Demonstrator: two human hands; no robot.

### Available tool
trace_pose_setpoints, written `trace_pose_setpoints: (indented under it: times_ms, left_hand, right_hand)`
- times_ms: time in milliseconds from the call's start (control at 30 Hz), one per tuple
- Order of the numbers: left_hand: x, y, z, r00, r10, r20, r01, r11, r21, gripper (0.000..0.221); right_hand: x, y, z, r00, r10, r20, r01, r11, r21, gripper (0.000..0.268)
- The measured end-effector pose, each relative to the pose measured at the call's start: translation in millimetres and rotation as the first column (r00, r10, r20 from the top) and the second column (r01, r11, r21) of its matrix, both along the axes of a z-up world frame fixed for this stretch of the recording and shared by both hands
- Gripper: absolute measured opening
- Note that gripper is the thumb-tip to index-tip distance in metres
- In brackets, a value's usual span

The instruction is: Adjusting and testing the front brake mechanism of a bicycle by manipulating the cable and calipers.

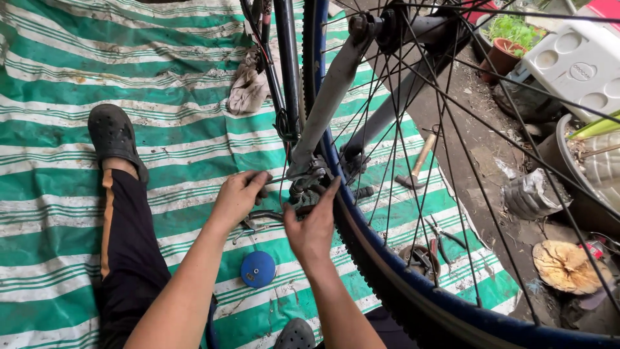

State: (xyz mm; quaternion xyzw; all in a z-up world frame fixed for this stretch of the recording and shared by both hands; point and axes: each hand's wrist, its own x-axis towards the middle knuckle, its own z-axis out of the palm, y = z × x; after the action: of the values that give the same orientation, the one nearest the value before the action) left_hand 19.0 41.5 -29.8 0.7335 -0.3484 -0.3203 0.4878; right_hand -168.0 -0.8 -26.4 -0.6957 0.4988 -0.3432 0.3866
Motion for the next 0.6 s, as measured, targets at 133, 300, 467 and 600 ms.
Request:
trace_pose_setpoints:
  times_ms: [133,300,467,600]
  left_hand:
    - [-10.5,0.5,18.3,0.986,-0.082,0.148,0.085,0.996,-0.017,0.037]
    - [-12.6,-2.6,23.2,0.994,-0.023,0.110,0.027,0.999,-0.036,0.030]
    - [-8.1,-6.3,24.5,0.991,-0.032,0.130,0.035,0.999,-0.020,0.030]
    - [0.3,-15.6,7.9,0.990,-0.046,0.135,0.052,0.998,-0.038,0.029]
  right_hand:
    - [-1.5,-10.4,-3.4,0.999,0.029,0.032,-0.027,0.998,-0.059,0.117]
    - [-2.1,-7.1,1.0,0.998,-0.033,0.048,0.036,0.996,-0.082,0.120]
    - [-3.1,-4.7,11.4,0.997,-0.021,0.071,0.025,0.998,-0.057,0.122]
    - [-5.1,0.2,24.5,0.999,0.000,0.040,0.001,1.000,-0.021,0.125]
